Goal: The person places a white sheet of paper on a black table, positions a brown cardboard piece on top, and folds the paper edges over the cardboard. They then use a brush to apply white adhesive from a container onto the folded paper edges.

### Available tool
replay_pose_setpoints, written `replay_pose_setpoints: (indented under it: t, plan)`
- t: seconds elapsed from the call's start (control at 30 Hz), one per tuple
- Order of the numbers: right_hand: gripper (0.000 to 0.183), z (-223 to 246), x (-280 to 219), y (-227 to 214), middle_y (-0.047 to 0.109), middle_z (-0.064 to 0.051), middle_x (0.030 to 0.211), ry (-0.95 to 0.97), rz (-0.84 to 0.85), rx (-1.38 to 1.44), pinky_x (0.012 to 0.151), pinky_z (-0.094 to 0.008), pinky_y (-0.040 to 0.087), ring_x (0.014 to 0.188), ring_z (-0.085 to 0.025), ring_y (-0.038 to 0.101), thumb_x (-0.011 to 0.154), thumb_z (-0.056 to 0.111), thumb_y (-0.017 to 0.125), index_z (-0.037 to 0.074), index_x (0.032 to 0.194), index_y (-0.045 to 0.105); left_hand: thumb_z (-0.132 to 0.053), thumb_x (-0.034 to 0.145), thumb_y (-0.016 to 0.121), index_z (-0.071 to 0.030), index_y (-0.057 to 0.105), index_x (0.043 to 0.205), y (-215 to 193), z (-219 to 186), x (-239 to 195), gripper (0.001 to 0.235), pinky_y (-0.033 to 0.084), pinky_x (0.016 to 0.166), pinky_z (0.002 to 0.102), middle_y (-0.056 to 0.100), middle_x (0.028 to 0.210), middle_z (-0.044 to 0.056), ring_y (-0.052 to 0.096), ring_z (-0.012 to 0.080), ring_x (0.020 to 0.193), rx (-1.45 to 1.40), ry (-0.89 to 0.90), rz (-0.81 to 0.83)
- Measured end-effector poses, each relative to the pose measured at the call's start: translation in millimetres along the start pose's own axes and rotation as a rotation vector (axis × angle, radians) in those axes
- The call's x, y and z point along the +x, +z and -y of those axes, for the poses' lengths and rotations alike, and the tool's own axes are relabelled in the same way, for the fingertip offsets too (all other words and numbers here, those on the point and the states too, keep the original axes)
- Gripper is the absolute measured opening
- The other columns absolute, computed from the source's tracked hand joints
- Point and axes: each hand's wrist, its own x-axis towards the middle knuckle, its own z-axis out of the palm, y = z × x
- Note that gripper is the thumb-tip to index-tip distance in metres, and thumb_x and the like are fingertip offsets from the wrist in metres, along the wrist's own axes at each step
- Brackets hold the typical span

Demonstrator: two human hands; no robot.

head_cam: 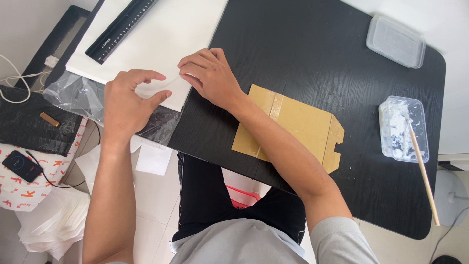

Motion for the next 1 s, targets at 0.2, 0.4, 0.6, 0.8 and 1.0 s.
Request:
replay_pose_setpoints:
  t: [0.2, 0.4, 0.6, 0.8, 1.0]
  plan:
    - [0.018, -3, -1, 3, 0.069, 0.008, 0.108, -0.008, -0.072, 0.046, 0.085, -0.037, 0.036, 0.096, -0.016, 0.060, 0.098, 0.016, 0.074, 0.018, 0.090, 0.058, -0.022, 0.090, 0.088, -0.016, 0.076, 0.109, 4, 18, -4, 0.023, 0.041, 0.102, 0.041, 0.076, 0.116, 0.002, 0.066, 0.0230, 0.110, 0.041, 0.191, -0.055]
    - [0.017, -4, -2, 3, 0.070, 0.009, 0.107, 0.046, -0.066, 0.092, 0.088, -0.037, 0.036, 0.098, -0.015, 0.061, 0.097, 0.019, 0.075, 0.019, 0.089, 0.061, -0.021, 0.104, 0.078, -0.017, 0.077, 0.110, -3, 19, -4, 0.007, 0.034, 0.106, 0.042, 0.076, 0.119, 0.001, 0.067, 0.0237, 0.113, 0.034, 0.259, -0.086]
    - [0.015, -1, -1, 1, 0.070, 0.009, 0.108, 0.084, -0.057, 0.131, 0.091, -0.038, 0.035, 0.097, -0.014, 0.061, 0.097, 0.021, 0.074, 0.019, 0.089, 0.062, -0.015, 0.108, 0.075, -0.020, 0.076, 0.109, 0, 29, -5, 0.005, 0.026, 0.101, 0.048, 0.074, 0.121, -0.003, 0.063, 0.0224, 0.115, 0.131, 0.247, -0.145]
    - [0.013, 2, -2, 0, 0.070, 0.008, 0.113, 0.089, -0.050, 0.142, 0.092, -0.038, 0.034, 0.101, -0.013, 0.061, 0.101, 0.033, 0.067, 0.020, 0.100, 0.067, -0.015, 0.107, 0.078, -0.020, 0.076, 0.110, 6, 35, -3, 0.006, 0.026, 0.099, 0.047, 0.074, 0.119, -0.003, 0.064, 0.0221, 0.113, 0.125, 0.276, -0.182]
    - [0.016, 12, 2, -8, 0.069, 0.007, 0.113, 0.120, -0.034, 0.193, 0.095, -0.038, 0.034, 0.103, -0.014, 0.062, 0.103, 0.037, 0.062, 0.022, 0.107, 0.067, -0.012, 0.106, 0.079, -0.016, 0.078, 0.109, -2, 14, -3, 0.005, 0.031, 0.099, 0.048, 0.075, 0.109, 0.001, 0.065, 0.0237, 0.108, 0.125, 0.247, -0.199]
